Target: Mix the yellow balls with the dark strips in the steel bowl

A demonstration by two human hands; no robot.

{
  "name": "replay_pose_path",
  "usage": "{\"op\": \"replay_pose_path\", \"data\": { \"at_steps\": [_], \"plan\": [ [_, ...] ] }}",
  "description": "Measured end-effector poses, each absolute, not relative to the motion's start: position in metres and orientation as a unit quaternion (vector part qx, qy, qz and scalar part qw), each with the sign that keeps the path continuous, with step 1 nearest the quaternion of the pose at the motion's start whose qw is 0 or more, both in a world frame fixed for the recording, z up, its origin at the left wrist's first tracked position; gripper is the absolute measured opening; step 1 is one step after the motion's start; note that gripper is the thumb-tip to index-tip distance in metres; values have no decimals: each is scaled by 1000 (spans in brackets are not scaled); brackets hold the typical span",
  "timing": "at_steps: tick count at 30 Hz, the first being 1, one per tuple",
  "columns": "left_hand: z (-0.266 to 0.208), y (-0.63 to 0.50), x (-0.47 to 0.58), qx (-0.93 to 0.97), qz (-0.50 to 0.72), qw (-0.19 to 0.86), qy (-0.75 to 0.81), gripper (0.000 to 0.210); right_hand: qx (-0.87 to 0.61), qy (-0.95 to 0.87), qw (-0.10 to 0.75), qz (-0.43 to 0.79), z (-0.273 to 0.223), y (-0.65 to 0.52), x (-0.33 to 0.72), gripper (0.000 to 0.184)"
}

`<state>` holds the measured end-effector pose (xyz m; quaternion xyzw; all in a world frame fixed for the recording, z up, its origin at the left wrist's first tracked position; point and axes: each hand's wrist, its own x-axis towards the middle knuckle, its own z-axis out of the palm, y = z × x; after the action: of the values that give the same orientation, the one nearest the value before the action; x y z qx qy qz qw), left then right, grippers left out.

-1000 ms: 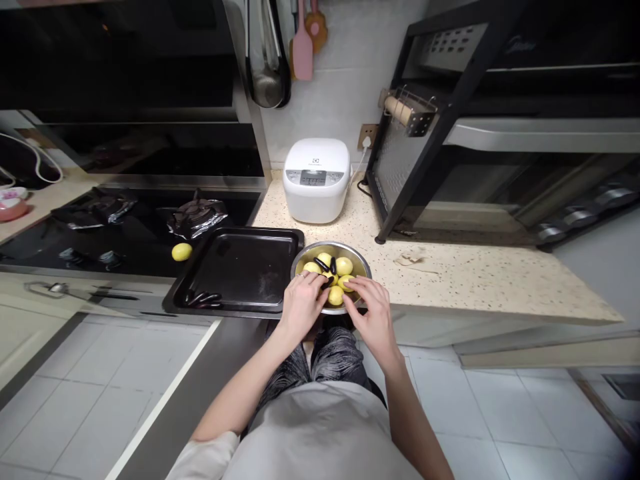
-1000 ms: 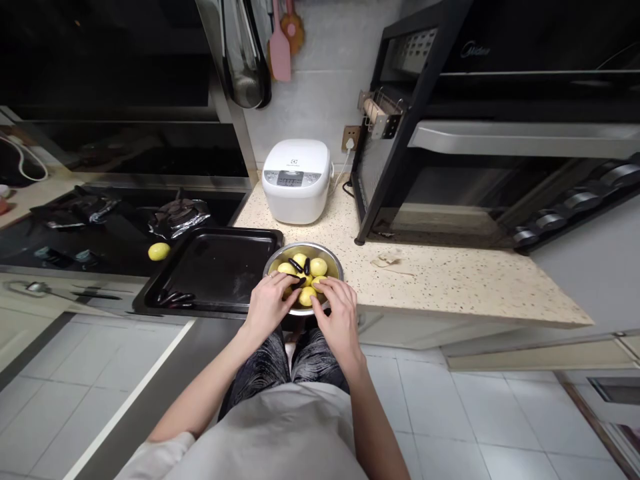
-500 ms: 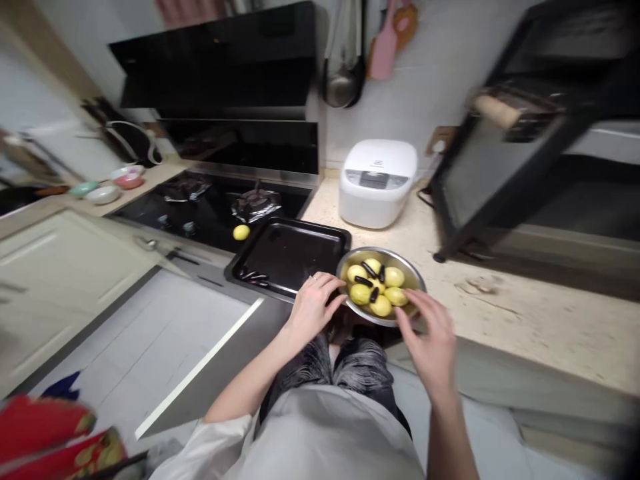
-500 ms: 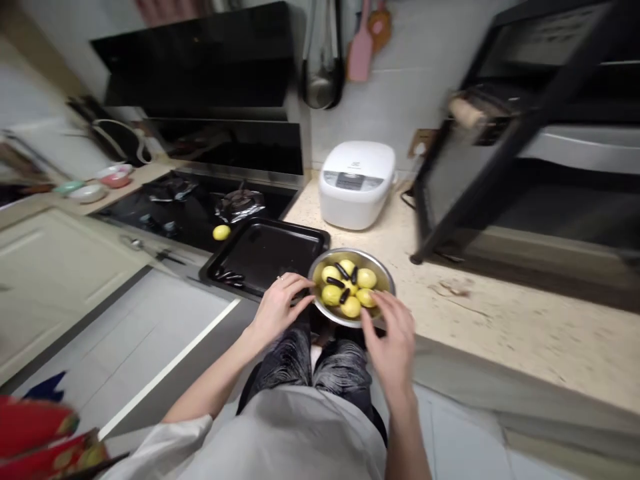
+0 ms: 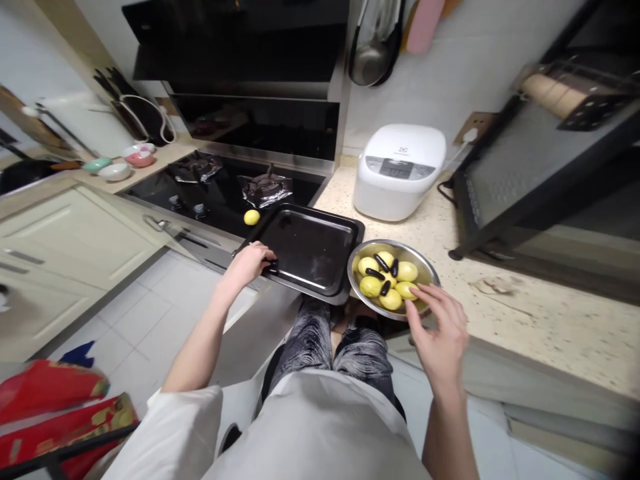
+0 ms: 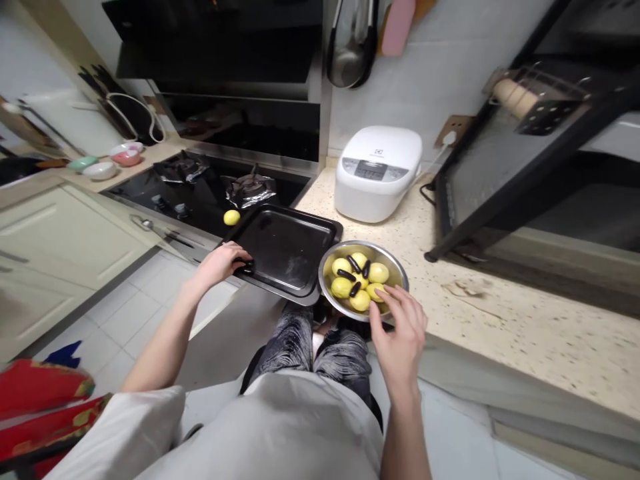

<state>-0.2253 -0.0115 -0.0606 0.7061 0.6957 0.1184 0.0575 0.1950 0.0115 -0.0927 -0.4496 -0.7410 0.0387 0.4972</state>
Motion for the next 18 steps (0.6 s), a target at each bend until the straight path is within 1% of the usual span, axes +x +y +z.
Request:
{"op": "replay_pose_path", "data": {
  "at_steps": [2, 3, 7, 8, 9, 11, 14, 18],
  "plan": [
    [-64, -8, -232, 730, 114, 72, 670, 21, -454, -741, 493, 41, -89, 10, 196, 26],
    [-66, -7, -235, 739, 113, 76, 660, 22, -462, -734, 496, 36, -86, 10, 199, 33],
    [-65, -4, -232, 750, 130, 71, 645, 30, -522, -671, 524, -57, -69, 11, 212, 76],
    [-62, -4, -223, 750, 151, 66, 641, 32, -526, -664, 526, -77, -65, 10, 213, 82],
    [-57, -4, -211, 751, 180, 62, 632, 33, -520, -669, 525, -85, -62, 9, 211, 85],
    [-47, -6, -176, 759, 259, 69, 593, 33, -481, -700, 524, -69, -58, 4, 201, 77],
    [-37, -10, -113, 767, 366, 99, 518, 32, -395, -746, 537, 10, -61, -4, 178, 55],
    [-46, -12, -48, 773, 415, 154, 455, 31, -351, -767, 523, 125, -71, -11, 158, 45]
  ]
}}
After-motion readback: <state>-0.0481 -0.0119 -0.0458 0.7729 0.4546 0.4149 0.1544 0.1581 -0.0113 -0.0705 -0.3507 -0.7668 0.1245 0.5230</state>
